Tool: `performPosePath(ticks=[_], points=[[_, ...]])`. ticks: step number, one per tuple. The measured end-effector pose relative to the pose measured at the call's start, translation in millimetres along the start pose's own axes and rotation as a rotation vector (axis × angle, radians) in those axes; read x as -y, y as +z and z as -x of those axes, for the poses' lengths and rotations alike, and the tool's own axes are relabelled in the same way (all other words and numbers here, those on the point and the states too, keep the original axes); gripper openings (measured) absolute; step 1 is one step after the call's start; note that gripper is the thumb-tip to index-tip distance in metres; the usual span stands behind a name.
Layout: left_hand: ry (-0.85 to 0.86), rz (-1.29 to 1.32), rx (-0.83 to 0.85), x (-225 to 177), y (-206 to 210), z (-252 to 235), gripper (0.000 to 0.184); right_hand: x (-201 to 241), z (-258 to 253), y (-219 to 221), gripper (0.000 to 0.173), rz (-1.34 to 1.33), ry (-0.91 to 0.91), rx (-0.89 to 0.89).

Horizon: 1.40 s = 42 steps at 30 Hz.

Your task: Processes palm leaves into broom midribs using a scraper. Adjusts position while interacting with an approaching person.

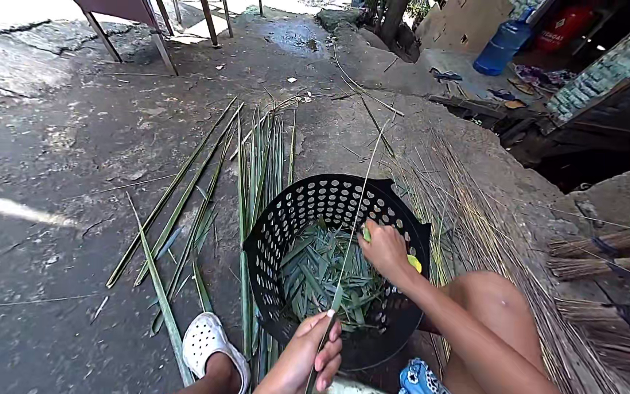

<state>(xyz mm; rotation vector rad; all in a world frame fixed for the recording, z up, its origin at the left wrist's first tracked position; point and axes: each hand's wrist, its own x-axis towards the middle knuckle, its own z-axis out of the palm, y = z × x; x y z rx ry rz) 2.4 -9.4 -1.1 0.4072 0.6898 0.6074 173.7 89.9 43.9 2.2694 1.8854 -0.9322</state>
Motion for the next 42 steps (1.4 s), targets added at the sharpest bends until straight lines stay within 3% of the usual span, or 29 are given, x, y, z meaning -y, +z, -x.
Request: performPosePath(ticks=[3, 7, 10, 11, 13, 15, 17, 21, 25, 28, 31, 33, 37, 40, 42], points=[[0.004, 0.001, -0.002, -0.8, -0.1, -0.1, 0.045, 3.3, 23.4, 16.5, 0.033, 0.029, -0.133, 0.097], [-0.033, -0.043, 0.025, -0.1, 4.9, 1.2, 0.043, 2.6, 0.9, 2.3, 0.035, -0.031, 0.033, 0.01], [-0.028, -0.036, 0.033, -1.1, 5.2, 2.2, 0.044, -11.3, -24.1, -6.1, 0.031, -0.242, 0.081, -0.062], [-0.019, -0.032, 0.032, -1.9, 4.8, 2.5, 0.045, -17.3, -25.1, -3.7, 0.026, -0.349, 0.018, -0.019], [0.001, -0.018, 0.039, -3.2, 4.0, 1.7, 0.045, -25.6, -12.1, -5.0, 0.014, -0.531, -0.202, 0.238], [0.009, -0.001, 0.055, -4.3, 3.9, 0.8, 0.045, -34.1, -0.2, -12.2, 0.039, -0.559, -0.383, 0.568], [0.003, 0.014, 0.085, -3.6, 3.7, 1.3, 0.043, -45.2, 4.7, -12.9, 0.056, -0.59, -0.476, 0.707], [-0.02, 0.022, 0.101, -3.4, 8.7, 0.2, 0.044, -57.5, 6.4, -9.3, 0.04, -0.809, -0.385, 0.606], [-0.027, 0.065, 0.118, -4.4, 6.6, -3.3, 0.044, -57.2, 7.9, -10.4, 0.034, -0.908, -0.281, 0.524], [-0.044, 0.068, 0.124, -2.2, 5.2, -7.1, 0.044, -53.0, 11.8, -8.0, 0.04, -0.874, -0.302, 0.57], [-0.077, 0.052, 0.105, -0.1, 8.1, -7.8, 0.044, -39.6, 16.9, -1.2, 0.022, -0.905, -0.207, 0.602], [-0.074, 0.074, 0.118, 1.4, 7.3, -7.0, 0.045, -37.6, 16.9, -0.2, 0.018, -0.93, -0.16, 0.572], [-0.055, 0.123, 0.133, 0.1, 7.3, -8.2, 0.045, -38.4, 16.2, 0.5, 0.021, -1.004, -0.156, 0.432], [-0.059, 0.102, 0.13, 0.4, 8.0, -5.3, 0.044, -39.1, 10.9, -3.3, 0.019, -1.038, -0.111, 0.176], [-0.07, 0.06, 0.12, 3.8, 8.8, -2.0, 0.044, -41.6, 6.0, -8.2, 0.02, -1.045, -0.069, 0.116]])
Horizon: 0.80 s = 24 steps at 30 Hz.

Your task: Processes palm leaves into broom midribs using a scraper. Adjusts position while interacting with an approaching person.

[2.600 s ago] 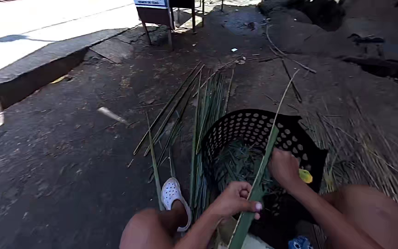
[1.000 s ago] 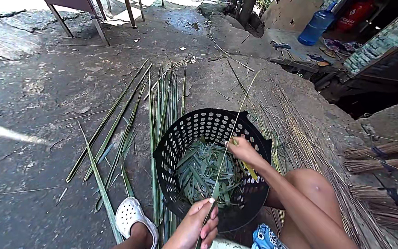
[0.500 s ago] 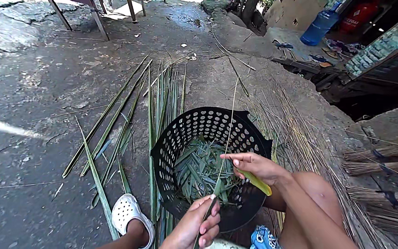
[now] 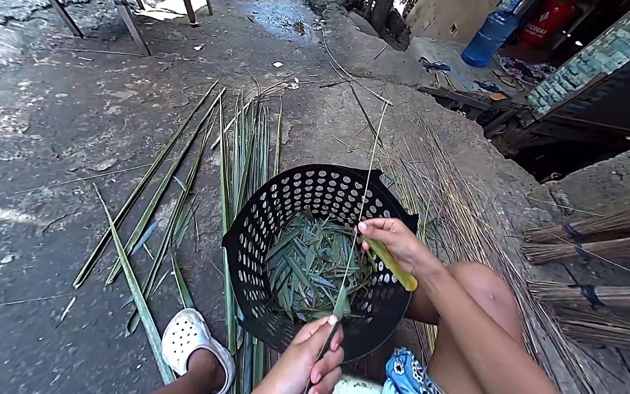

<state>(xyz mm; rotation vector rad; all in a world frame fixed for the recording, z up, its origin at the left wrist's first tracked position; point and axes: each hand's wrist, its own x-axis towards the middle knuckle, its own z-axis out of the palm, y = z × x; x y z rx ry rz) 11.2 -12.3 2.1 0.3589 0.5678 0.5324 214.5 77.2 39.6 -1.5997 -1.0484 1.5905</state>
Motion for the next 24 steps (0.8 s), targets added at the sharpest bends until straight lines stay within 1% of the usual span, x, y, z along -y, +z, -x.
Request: performPosePath(ticks=[1, 4, 5, 8, 11, 16, 22, 24], points=[[-0.003, -0.013, -0.011, 1.1, -0.3, 0.4, 0.043, -1.3, 0.0, -0.4, 0.02, 0.008, 0.025, 0.038], [-0.001, -0.003, -0.045, 1.1, -4.4, 1.1, 0.043, -10.8, 3.0, 11.0, 0.022, 0.038, 0.104, 0.233], [0.001, 0.004, -0.048, 0.9, -5.4, 2.1, 0.043, -10.3, 1.6, 13.1, 0.021, 0.026, 0.113, 0.238], [0.01, 0.017, -0.025, 1.7, -5.5, 5.2, 0.043, 2.3, -9.0, 3.7, 0.023, -0.036, 0.091, 0.117], [0.025, 0.014, -0.022, 0.5, -6.1, 6.0, 0.044, 7.9, -16.5, -0.8, 0.025, -0.114, 0.121, 0.066], [0.047, 0.036, -0.001, -1.4, -5.7, 10.9, 0.044, 16.3, -30.1, -8.9, 0.022, -0.147, 0.126, -0.085], [0.023, 0.005, -0.01, -6.1, -1.6, 20.3, 0.047, 16.7, -49.5, -27.0, 0.021, -0.221, 0.152, -0.255], [0.021, -0.008, -0.015, -8.1, -0.5, 25.8, 0.047, 12.2, -57.2, -35.9, 0.021, -0.203, 0.141, -0.362]])
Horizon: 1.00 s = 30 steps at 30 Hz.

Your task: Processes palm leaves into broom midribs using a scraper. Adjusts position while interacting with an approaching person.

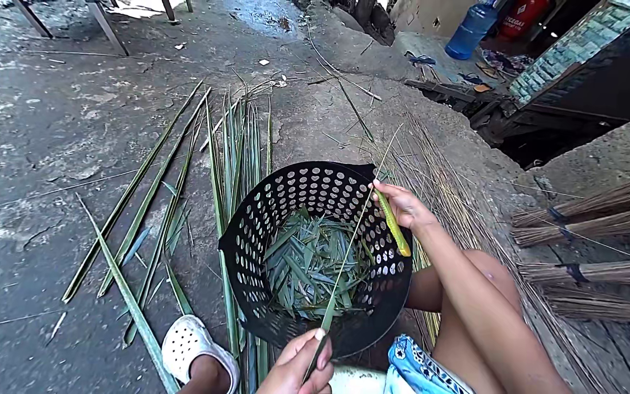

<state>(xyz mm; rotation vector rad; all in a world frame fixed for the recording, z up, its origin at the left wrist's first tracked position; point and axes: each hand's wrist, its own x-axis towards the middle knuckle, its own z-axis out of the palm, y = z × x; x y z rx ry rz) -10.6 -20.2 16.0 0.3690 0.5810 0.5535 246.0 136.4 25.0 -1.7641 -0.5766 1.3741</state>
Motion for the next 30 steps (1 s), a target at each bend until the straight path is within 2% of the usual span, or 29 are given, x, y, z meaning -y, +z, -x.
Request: performPosePath(ticks=[2, 3, 5, 7, 9, 11, 14, 19, 22, 24, 26, 28, 30], points=[[0.031, -0.015, 0.001, -1.5, -0.4, 5.1, 0.047, -6.7, -3.9, -4.1, 0.029, 0.07, -0.041, -0.107], [0.063, -0.027, -0.006, -3.9, -1.1, 6.9, 0.047, -10.7, -0.3, -2.7, 0.034, 0.13, -0.049, -0.095], [0.167, -0.059, -0.062, -11.7, -2.3, 9.1, 0.046, -24.2, 17.9, 7.6, 0.04, 0.308, -0.061, 0.08], [0.285, -0.056, -0.143, -20.3, -4.7, 9.9, 0.047, -47.1, 41.3, 17.2, 0.044, 0.54, -0.038, 0.396], [0.361, -0.03, -0.222, -27.7, -5.5, 10.3, 0.047, -68.5, 55.2, 26.1, 0.057, 0.774, 0.02, 0.67], [0.394, -0.021, -0.274, -31.9, -2.2, 10.7, 0.047, -87.1, 60.7, 34.3, 0.056, 1.047, -0.012, 0.73], [0.403, -0.095, -0.348, -31.9, 2.5, 9.3, 0.046, -88.1, 66.1, 41.8, 0.054, 1.192, -0.058, 0.726], [0.274, -0.305, -0.581, -31.5, 2.6, -1.4, 0.032, -73.8, 71.9, 42.3, 0.055, 1.078, -0.126, 0.738], [0.206, -0.49, -0.643, -28.9, 1.2, -7.2, 0.017, -75.4, 80.3, 44.0, 0.034, 0.741, -0.144, 0.689], [0.145, -0.741, -0.612, -25.3, 2.8, -9.2, 0.009, -78.6, 85.5, 45.2, 0.025, 0.454, -0.127, 0.718], [0.125, -0.907, -0.536, -18.6, 5.6, -13.6, 0.018, -76.2, 89.6, 46.8, 0.025, 0.36, -0.114, 0.803], [0.086, -0.879, -0.473, -10.5, 7.8, -18.7, 0.02, -80.4, 91.0, 47.8, 0.015, 0.336, -0.16, 0.769], [0.001, -0.722, -0.389, -11.9, 7.2, -18.6, 0.014, -70.2, 87.7, 45.4, 0.008, 0.267, -0.179, 0.652]])
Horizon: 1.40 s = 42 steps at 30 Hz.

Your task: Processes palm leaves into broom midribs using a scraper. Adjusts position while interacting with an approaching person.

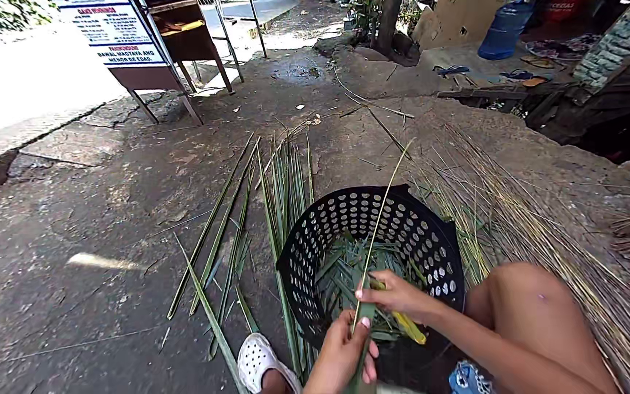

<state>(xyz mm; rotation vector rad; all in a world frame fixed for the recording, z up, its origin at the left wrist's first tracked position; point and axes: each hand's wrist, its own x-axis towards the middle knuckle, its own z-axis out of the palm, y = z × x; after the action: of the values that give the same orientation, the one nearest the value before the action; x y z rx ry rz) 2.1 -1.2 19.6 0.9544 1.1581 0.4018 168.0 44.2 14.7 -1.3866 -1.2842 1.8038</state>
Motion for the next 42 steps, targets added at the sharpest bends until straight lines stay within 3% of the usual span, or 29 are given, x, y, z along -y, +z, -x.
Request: performPosePath(ticks=[3, 5, 9, 12, 15, 19, 22, 24, 32, 35, 38, 42], points=[[-0.058, 0.141, 0.216, 0.1, -14.4, 8.8, 0.018, 24.6, -8.0, -31.7, 0.011, -0.032, -0.06, -0.299], [-0.021, 0.165, 0.199, 0.3, -18.4, 14.4, 0.022, 18.3, -10.9, -50.3, 0.018, 0.043, -0.164, -0.428], [0.0, 0.202, -0.013, -2.6, -14.9, 13.5, 0.022, -18.5, 8.5, -33.5, 0.029, 0.479, -0.427, -0.308], [0.011, 0.241, -0.042, -3.9, -6.0, 7.9, 0.022, -25.9, 19.0, -2.4, 0.019, 0.689, -0.607, -0.066], [0.021, 0.275, 0.011, -2.8, -2.7, 6.0, 0.024, -18.9, 22.8, 15.9, 0.013, 0.761, -0.47, -0.014], [0.003, 0.332, 0.053, -8.9, -1.7, 6.3, 0.025, -18.6, 10.2, 27.0, 0.012, 0.776, -0.436, -0.364], [-0.001, 0.342, 0.037, -13.0, -2.4, 5.0, 0.026, -22.6, -4.8, 30.5, 0.01, 0.812, -0.509, -0.563], [-0.024, 0.348, 0.07, -12.6, -1.9, 7.7, 0.026, -16.0, -12.5, 27.7, 0.012, 0.794, -0.404, -0.64], [-0.011, 0.379, 0.172, -3.9, -3.5, 16.6, 0.027, 19.0, -53.5, -42.8, 0.018, 0.524, -0.03, -0.851], [-0.03, 0.397, 0.161, -2.4, -8.3, 19.0, 0.032, 23.2, -58.7, -66.3, 0.016, 0.427, 0.02, -0.972], [-0.043, 0.521, 0.175, -0.5, -12.9, 15.7, 0.045, 18.8, -43.7, -46.3, 0.019, 0.455, -0.118, -0.888], [-0.013, 0.775, 0.357, 8.7, -17.4, 9.0, 0.053, -15.4, -8.1, -4.4, 0.017, 0.617, -0.572, -0.375]])
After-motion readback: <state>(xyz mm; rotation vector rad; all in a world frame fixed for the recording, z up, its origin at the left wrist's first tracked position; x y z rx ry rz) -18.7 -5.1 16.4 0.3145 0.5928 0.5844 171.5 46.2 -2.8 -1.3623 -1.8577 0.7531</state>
